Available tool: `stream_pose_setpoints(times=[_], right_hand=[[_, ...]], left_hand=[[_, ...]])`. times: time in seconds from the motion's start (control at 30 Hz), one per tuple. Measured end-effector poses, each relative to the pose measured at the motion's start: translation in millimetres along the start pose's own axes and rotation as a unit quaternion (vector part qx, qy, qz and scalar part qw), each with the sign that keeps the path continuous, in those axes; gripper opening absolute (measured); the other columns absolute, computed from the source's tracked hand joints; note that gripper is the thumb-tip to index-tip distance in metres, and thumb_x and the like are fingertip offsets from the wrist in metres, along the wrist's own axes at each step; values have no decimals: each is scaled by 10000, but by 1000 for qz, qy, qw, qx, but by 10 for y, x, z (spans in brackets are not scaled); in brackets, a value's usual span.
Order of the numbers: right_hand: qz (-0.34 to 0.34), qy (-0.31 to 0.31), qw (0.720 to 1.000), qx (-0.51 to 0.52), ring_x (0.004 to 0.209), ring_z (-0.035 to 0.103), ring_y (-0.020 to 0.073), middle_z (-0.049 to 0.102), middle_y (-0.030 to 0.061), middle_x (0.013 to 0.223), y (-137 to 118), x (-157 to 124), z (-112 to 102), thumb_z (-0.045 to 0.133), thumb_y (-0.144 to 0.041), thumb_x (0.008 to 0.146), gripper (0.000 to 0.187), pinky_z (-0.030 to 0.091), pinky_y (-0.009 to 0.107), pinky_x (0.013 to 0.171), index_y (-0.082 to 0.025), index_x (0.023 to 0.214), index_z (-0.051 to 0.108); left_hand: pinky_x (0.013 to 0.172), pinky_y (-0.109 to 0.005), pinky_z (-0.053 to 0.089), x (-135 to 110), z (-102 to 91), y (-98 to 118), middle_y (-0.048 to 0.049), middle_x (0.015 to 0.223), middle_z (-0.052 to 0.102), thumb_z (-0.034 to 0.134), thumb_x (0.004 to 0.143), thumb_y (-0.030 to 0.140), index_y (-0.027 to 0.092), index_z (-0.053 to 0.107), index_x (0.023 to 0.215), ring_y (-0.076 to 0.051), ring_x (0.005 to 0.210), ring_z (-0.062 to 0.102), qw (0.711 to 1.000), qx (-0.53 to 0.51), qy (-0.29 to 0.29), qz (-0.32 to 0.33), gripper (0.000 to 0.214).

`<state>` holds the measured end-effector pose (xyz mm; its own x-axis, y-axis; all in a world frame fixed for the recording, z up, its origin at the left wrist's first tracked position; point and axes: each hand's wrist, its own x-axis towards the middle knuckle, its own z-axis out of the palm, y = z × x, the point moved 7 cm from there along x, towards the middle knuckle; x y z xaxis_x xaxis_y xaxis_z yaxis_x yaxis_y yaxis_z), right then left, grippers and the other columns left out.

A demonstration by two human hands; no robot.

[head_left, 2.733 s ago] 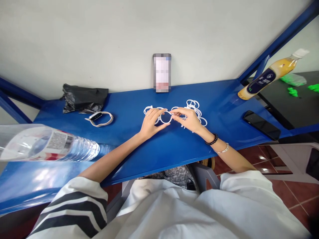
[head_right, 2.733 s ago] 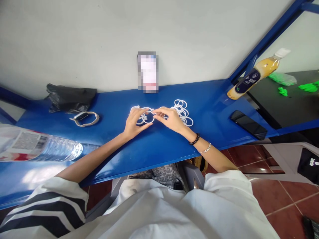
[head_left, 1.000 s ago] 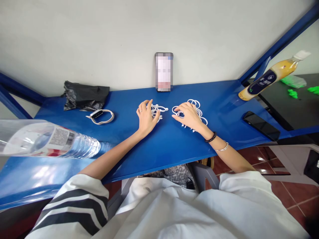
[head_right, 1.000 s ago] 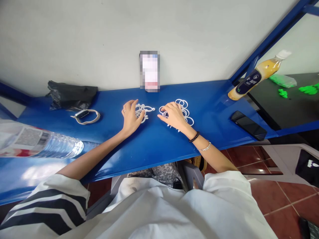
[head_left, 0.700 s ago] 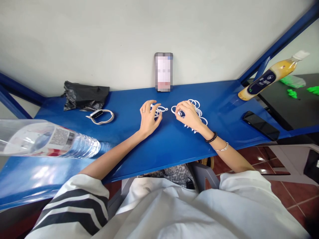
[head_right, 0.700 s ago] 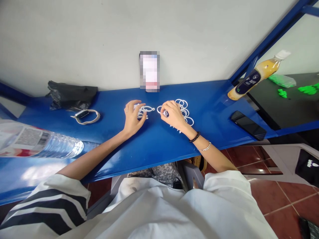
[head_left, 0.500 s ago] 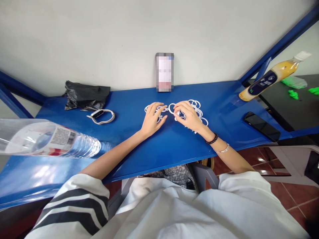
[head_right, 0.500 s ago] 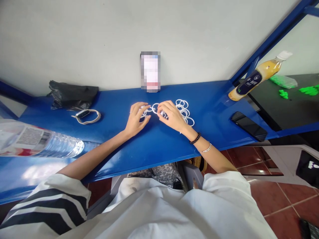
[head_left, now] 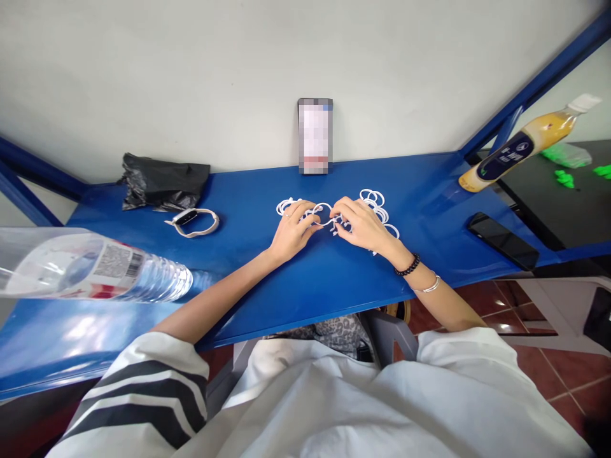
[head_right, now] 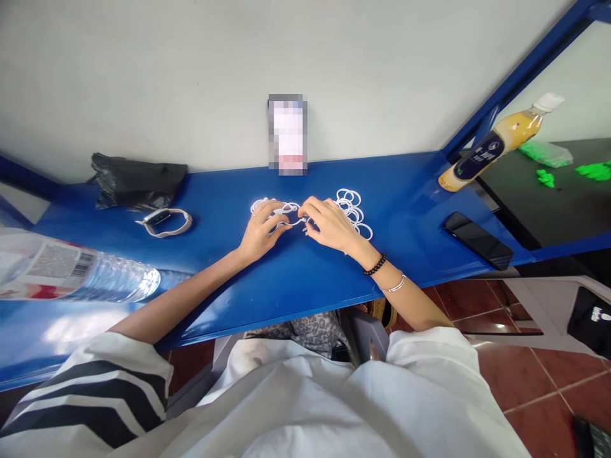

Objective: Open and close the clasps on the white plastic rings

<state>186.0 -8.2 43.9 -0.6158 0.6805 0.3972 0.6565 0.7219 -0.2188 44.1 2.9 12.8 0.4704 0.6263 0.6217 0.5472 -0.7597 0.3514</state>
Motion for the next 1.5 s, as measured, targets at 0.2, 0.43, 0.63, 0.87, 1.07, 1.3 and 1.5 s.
stream_pose_setpoints(times=[0.2,0.43,0.63,0.87,1.07,1.3,1.5], right_hand=[[50,34,998,26,831,648,233,674,48,957,131,-18,-52,615,-263,874,236,481,410,790,-233,1093,534],[15,94,990,103,922,670,221,706,50,974,34,-20,-101,526,-256,955,83,535,404,846,-233,1000,592],[5,143,984,104,921,688,215,721,54,1002,11,-28,-152,545,-246,953,108,563,411,852,-221,1030,618],[13,151,980,129,931,698,203,731,43,988,-8,-30,-133,547,-243,963,85,571,385,841,-230,993,626],[31,149,974,168,929,690,198,720,46,980,1,-37,-80,531,-247,972,80,567,372,840,-230,982,609],[30,139,969,204,864,667,194,695,41,903,23,-39,-31,516,-262,975,97,551,365,808,-225,912,578],[50,139,965,214,812,658,182,689,28,862,12,-31,-30,526,-243,962,99,548,346,770,-221,883,580]], left_hand=[[1011,-480,452,-13,-36,-1,-89,1185,672,525,963,345,220,628,889,-241,1139,600,1000,-2,25,3,178],[1030,-465,451,-38,-59,18,-99,1191,668,540,952,409,221,586,1126,-243,1150,602,999,-14,40,-3,260],[1022,-449,459,-57,-51,-21,-111,1243,647,550,937,461,229,422,1399,-256,1157,598,999,-20,48,-9,533],[1027,-469,446,-52,-54,-46,-104,1205,661,586,912,479,233,496,1355,-259,1121,607,999,-17,40,-24,515],[989,-441,469,-34,-130,24,-99,1153,685,621,895,460,202,587,1246,-248,1081,617,998,-30,60,-6,437],[927,-426,495,-19,-168,79,-83,1056,720,645,874,466,197,648,1151,-228,978,648,998,-29,64,1,386],[911,-424,497,-24,-129,45,-74,1017,719,637,864,497,204,663,1107,-231,961,647,998,-23,49,-18,382]])
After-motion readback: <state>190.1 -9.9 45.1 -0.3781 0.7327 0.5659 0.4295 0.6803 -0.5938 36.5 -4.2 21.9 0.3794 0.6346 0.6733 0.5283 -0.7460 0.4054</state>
